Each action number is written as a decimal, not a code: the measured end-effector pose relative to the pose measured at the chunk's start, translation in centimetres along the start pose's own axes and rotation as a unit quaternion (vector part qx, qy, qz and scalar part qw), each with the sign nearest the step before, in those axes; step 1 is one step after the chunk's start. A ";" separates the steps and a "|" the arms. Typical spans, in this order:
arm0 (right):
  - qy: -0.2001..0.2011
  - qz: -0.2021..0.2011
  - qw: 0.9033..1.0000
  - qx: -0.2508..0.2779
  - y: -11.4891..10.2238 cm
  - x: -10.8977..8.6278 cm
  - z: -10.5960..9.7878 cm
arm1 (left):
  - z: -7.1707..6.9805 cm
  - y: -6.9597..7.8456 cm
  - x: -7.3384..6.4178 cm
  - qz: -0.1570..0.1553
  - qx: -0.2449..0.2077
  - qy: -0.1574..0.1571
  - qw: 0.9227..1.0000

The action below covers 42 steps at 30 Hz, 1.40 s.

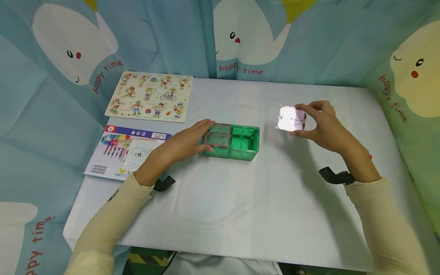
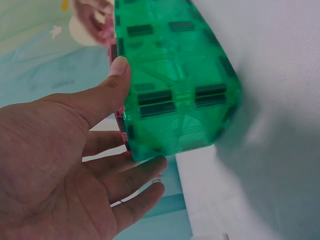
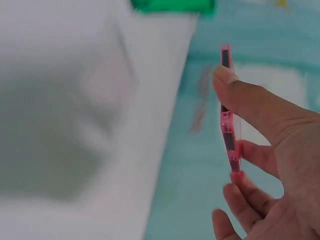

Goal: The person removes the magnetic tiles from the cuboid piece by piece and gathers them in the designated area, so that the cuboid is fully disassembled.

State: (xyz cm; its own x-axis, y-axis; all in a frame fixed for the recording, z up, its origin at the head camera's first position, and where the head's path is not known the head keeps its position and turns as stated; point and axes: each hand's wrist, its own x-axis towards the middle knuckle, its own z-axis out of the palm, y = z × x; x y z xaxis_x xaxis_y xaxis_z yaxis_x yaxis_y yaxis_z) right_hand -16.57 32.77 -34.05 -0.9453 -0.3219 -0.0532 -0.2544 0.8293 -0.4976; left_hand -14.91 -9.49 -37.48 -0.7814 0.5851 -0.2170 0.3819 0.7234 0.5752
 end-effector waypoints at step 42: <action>-0.183 0.149 0.966 -0.102 13.8 1.5 -4.1 | 0.0 -0.2 -0.2 0.000 -0.002 0.003 1.000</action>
State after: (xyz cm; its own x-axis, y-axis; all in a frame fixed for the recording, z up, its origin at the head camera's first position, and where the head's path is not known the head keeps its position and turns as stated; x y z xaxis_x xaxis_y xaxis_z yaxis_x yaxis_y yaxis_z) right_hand -22.29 45.62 -37.47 -0.8570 -0.1631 -0.4887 -0.0519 0.9711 -0.2330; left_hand -14.86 -9.80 -37.55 -0.7838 0.5837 -0.2122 0.3806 0.7214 0.5785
